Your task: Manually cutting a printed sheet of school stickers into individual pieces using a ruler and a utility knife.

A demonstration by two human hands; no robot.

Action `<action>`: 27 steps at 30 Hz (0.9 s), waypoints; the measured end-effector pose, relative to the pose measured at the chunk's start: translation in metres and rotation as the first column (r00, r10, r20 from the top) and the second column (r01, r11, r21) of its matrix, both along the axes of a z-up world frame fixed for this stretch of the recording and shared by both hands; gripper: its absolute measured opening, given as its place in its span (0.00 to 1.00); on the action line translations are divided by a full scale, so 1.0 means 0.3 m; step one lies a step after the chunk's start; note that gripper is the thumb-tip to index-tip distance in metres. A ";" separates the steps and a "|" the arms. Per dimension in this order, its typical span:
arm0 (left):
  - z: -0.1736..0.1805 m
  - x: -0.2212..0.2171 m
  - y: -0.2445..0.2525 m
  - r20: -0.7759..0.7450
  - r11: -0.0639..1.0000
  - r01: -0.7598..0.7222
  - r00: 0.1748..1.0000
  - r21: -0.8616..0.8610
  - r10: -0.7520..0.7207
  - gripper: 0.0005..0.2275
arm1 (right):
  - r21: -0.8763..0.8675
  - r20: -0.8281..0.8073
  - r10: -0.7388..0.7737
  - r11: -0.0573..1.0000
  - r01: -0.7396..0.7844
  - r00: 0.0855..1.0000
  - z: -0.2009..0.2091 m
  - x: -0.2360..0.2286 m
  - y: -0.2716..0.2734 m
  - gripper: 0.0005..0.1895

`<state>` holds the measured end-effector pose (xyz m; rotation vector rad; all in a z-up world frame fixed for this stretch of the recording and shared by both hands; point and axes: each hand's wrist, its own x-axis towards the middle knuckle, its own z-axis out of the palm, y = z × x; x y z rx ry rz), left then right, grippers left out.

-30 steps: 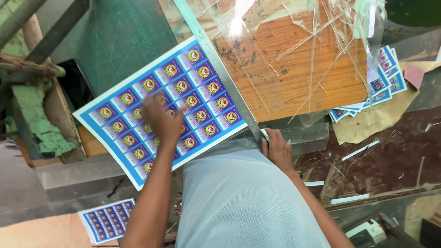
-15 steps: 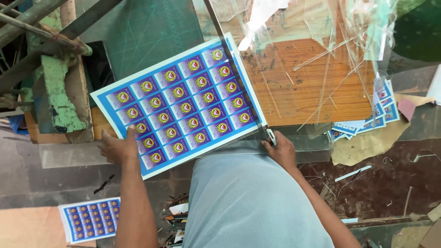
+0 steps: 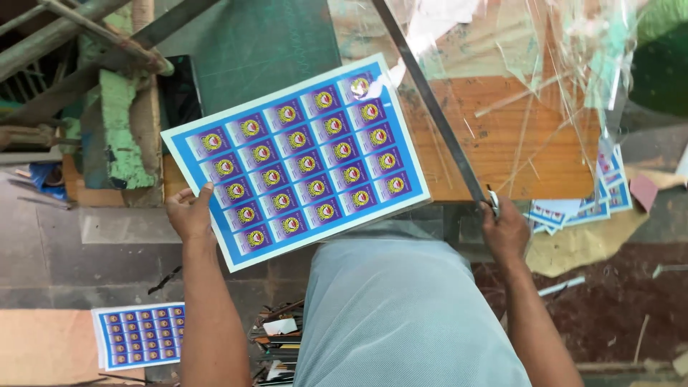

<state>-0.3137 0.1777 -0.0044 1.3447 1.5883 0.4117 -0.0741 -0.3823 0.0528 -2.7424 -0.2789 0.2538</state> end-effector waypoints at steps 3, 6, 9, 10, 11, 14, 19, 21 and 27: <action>0.000 -0.049 0.001 0.145 0.999 -0.044 0.988 -0.006 0.045 0.21 | -0.073 0.036 0.029 0.997 -0.027 0.999 -0.043 0.081 -0.068 0.12; 0.047 -0.048 0.010 0.171 0.999 -0.004 0.985 0.043 -0.003 0.18 | -0.099 0.074 0.087 0.992 -0.079 0.993 -0.036 0.146 -0.032 0.12; 0.199 -0.022 -0.061 0.117 0.993 0.068 0.990 0.095 -0.079 0.17 | -0.106 0.062 0.070 0.992 -0.063 0.996 0.018 0.149 0.008 0.13; 0.286 0.003 -0.089 0.029 0.979 0.145 0.988 0.145 -0.151 0.14 | -0.069 0.094 0.064 0.996 -0.058 0.994 0.014 0.159 0.029 0.13; 0.376 0.029 -0.117 -0.062 0.957 0.224 0.974 0.186 -0.216 0.12 | -0.031 0.125 0.057 0.998 -0.053 0.991 0.011 0.169 0.051 0.14; 0.533 0.019 -0.182 -0.243 0.857 0.381 0.919 0.347 -0.310 0.10 | 0.050 0.142 0.121 0.990 -0.129 0.982 -0.075 0.189 0.109 0.12; 0.807 -0.084 -0.230 -0.267 0.711 0.404 0.915 0.576 -0.303 0.09 | 0.207 -0.010 0.198 0.959 -0.191 0.980 -0.048 0.230 0.345 0.15; 0.896 -0.140 -0.246 -0.240 0.721 0.375 0.927 0.583 -0.289 0.08 | 0.239 -0.056 0.220 0.950 -0.201 0.974 -0.020 0.259 0.436 0.16; 1.067 -0.225 -0.307 -0.085 0.804 0.282 0.956 0.523 -0.279 0.05 | 0.334 0.019 0.312 0.893 -0.300 0.950 -0.036 0.349 0.613 0.29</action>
